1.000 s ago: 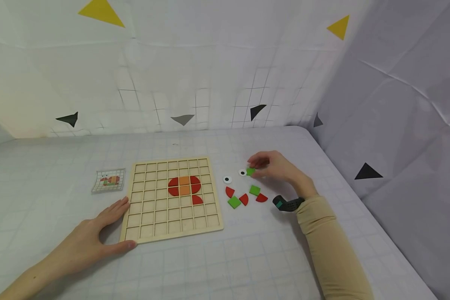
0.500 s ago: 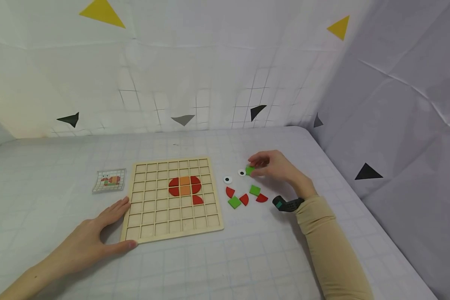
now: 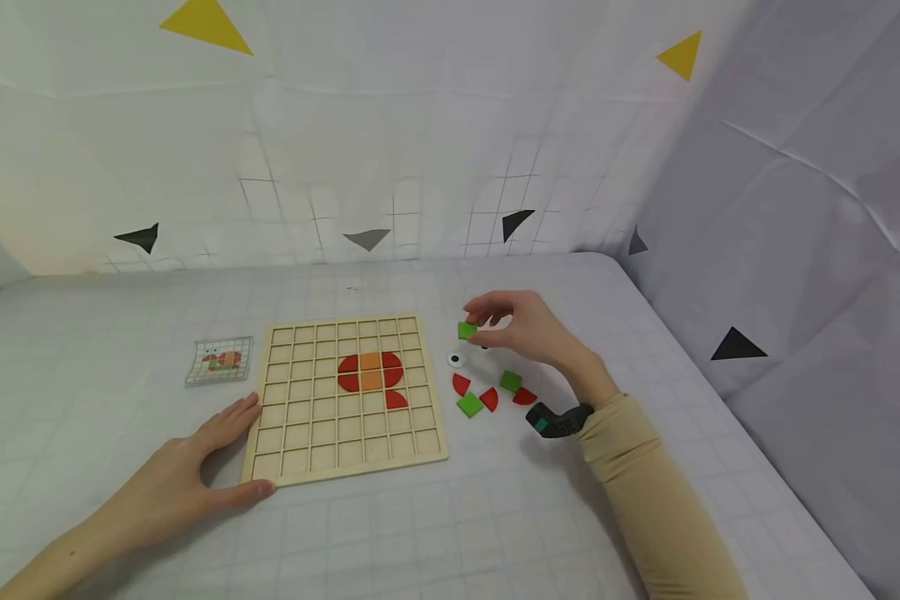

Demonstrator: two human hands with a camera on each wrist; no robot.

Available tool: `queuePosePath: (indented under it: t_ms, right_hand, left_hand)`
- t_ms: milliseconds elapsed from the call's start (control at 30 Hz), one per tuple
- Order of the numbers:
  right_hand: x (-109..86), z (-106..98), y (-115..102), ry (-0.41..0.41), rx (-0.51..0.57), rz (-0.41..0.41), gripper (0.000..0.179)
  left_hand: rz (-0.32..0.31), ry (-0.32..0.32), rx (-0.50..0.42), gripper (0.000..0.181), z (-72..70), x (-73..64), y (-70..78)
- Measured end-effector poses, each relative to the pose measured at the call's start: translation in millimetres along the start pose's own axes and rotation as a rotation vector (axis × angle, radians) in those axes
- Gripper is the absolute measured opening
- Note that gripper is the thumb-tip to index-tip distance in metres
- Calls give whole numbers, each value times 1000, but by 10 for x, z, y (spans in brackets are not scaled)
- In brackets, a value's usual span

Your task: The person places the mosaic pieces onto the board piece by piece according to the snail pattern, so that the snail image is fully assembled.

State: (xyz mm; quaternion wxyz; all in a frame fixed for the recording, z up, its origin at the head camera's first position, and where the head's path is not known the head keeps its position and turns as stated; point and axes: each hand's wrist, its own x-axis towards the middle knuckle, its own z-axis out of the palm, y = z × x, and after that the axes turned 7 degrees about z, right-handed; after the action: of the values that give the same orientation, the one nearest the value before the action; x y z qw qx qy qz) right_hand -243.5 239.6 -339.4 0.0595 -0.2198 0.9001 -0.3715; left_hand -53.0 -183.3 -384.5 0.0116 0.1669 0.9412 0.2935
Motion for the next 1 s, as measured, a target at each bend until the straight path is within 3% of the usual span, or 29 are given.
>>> queuePosePath:
  t_ms: [267,600,1000]
  right_hand:
    - [-15,199,-272,-5,7,-133,38]
    - [1,492,-455,42,88,-191,36]
    - [-61,863,-587,-50,112,-255,34]
  left_hand:
    - [3,4,-5,101,-3,-1,5]
    - [-1,-3,-2,101,-9,-1,8]
    - [1,-3,-6,101,-12,-3,14]
